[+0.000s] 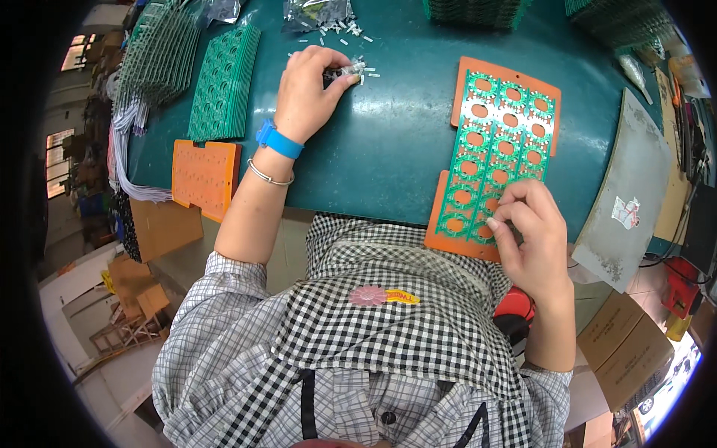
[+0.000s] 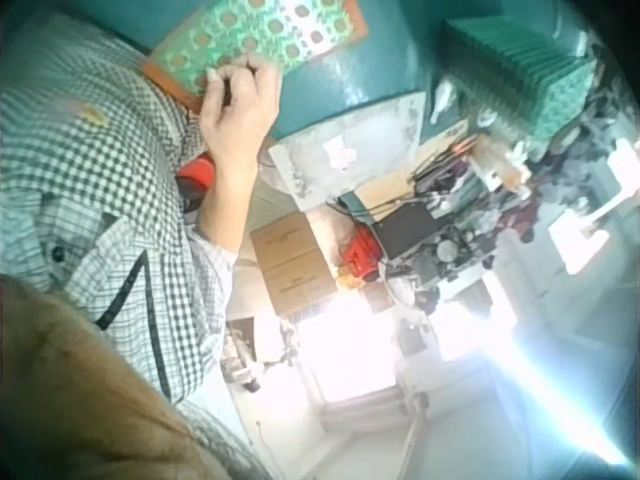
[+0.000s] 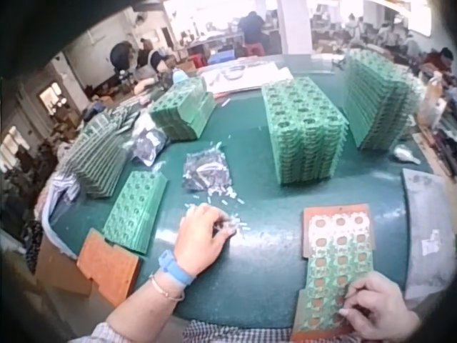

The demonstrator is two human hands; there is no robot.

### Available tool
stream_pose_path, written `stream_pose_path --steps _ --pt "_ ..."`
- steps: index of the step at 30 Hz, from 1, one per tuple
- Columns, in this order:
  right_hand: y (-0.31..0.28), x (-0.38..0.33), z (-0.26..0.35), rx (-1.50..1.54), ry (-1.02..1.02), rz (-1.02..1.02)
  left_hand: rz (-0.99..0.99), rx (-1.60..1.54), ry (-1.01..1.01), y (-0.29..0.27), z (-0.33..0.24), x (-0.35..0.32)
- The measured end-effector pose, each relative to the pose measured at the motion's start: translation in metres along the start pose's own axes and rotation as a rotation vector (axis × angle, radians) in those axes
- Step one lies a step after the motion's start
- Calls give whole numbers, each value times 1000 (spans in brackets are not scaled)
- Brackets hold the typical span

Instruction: The person inserts small white cylindrical components into the holes of a green circuit board held in an orange jig. They repeatedly pick up components from a pile on the table and place them into the board's designated slots by hand.

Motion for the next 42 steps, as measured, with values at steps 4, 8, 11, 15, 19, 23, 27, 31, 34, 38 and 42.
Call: stream_pose_path --steps 4,8,11,15,19,23,27,31,34,38,42 --pt "-1 -4 -2 -18 36 -14 54 -122 -11 9 -15 0" --pt "-2 -2 -4 -9 33 -49 -18 -139 88 1 -25 2" --pt "-3 -3 -8 -12 22 -52 50 -379 -161 -4 -25 -2" --pt "-2 -7 -11 13 15 -69 143 -617 -302 0 -29 -6" --pt "-3 -9 -13 5 26 -78 254 -595 -342 -1 -40 -9" --pt "-6 -10 -12 20 -4 -51 258 -664 -353 3 -41 -12" --pt "-5 -10 -11 8 -31 -45 294 -789 -395 6 -43 -13" --pt "-5 -9 -11 -1 -56 -17 341 -826 -395 7 -43 -15" --pt "-5 -9 -11 -10 -59 -6 362 -874 -420 6 -45 -17" --pt "-5 -9 -11 -11 -81 -10 382 -981 -495 5 -50 -17" --pt "-4 -9 -11 -24 -88 1 403 -1021 -482 4 -52 -18"
Point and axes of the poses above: each hand's wrist, its own x-axis towards the middle knuckle, its own y-axis out of the palm, z = x × y, the point moved 5 cm from there along x, towards the middle knuckle, and after that the axes turned 4 degrees about -x, right-handed, at the moved point
